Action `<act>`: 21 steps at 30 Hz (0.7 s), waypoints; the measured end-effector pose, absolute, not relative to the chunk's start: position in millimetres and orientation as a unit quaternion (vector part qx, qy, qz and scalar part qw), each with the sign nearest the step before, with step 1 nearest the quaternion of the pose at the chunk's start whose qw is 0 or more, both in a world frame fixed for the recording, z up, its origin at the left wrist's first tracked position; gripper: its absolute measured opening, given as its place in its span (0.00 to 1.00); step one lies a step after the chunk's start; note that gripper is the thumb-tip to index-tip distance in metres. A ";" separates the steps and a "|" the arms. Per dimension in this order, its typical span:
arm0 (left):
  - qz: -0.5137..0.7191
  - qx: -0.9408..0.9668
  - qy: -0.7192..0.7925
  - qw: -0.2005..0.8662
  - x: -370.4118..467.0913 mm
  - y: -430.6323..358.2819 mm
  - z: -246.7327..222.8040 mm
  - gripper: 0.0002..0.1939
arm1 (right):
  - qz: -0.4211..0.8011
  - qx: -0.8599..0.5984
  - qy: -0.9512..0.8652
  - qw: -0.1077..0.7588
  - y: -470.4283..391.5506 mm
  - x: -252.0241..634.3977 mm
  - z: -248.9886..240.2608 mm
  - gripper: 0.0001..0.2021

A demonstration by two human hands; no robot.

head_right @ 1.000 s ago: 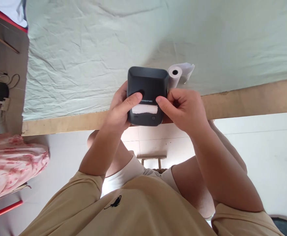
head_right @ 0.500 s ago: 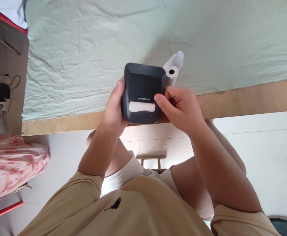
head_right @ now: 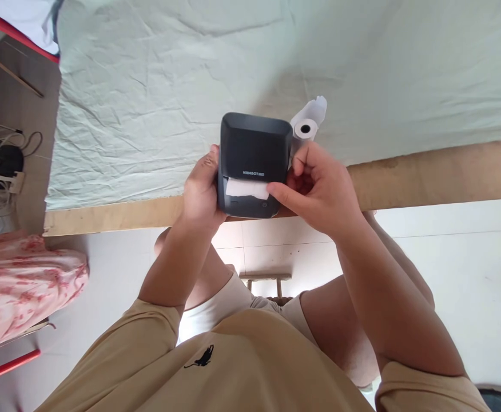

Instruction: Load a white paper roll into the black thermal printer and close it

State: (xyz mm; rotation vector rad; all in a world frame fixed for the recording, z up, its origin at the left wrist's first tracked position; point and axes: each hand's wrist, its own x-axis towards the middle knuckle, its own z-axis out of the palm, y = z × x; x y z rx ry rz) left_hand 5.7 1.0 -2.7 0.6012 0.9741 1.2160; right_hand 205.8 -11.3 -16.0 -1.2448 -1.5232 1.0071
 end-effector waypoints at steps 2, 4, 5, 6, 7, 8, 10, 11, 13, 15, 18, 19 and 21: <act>0.543 0.262 0.430 0.671 5.1 1.9 -5.0 0.23 | 0.390 -0.492 -0.610 0.484 -13.1 204.0 -17.6 0.26; 0.535 0.260 0.428 0.681 4.5 2.6 -7.8 0.21 | 0.356 -0.468 -0.610 0.531 -14.4 199.8 -17.4 0.24; 0.524 0.261 0.426 0.689 4.3 2.8 -8.8 0.21 | 0.330 -0.454 -0.609 0.559 -14.5 196.9 -16.1 0.23; 0.512 0.266 0.425 0.698 4.0 2.7 -9.4 0.22 | 0.299 -0.443 -0.604 0.591 -14.1 193.5 -13.9 0.22; 0.502 0.273 0.422 0.704 3.6 2.3 -9.6 0.22 | 0.264 -0.436 -0.594 0.622 -13.2 190.1 -10.9 0.21; 0.496 0.283 0.418 0.707 3.2 1.6 -9.4 0.23 | 0.226 -0.431 -0.584 0.650 -11.9 186.9 -7.1 0.21; 0.491 0.313 0.409 0.703 1.9 -0.3 -8.3 0.21 | 0.159 -0.439 -0.574 0.673 -8.8 182.2 1.9 0.20; 0.488 0.329 0.408 0.698 1.0 -1.4 -7.7 0.21 | 0.133 -0.456 -0.586 0.656 -7.4 181.1 6.6 0.18; 0.482 0.357 0.413 0.685 -0.9 -3.2 -7.0 0.20 | 0.080 -0.487 -0.645 0.583 -5.3 181.2 14.8 0.13; 0.473 0.376 0.408 0.685 -2.8 -4.1 -7.1 0.19 | 0.027 -0.512 -0.710 0.482 -4.2 183.5 20.3 0.08; 0.470 0.397 0.383 0.689 -5.2 -3.9 -8.3 0.18 | -0.029 -0.533 -0.766 0.357 -2.6 187.4 23.9 0.06; 0.470 0.402 0.378 0.689 -5.8 -3.6 -8.6 0.18 | -0.030 -0.538 -0.780 0.319 -1.9 188.4 24.4 0.06; 0.472 0.404 0.382 0.683 -6.4 -3.3 -8.7 0.18 | -0.015 -0.533 -0.805 0.262 -0.6 189.8 25.7 0.05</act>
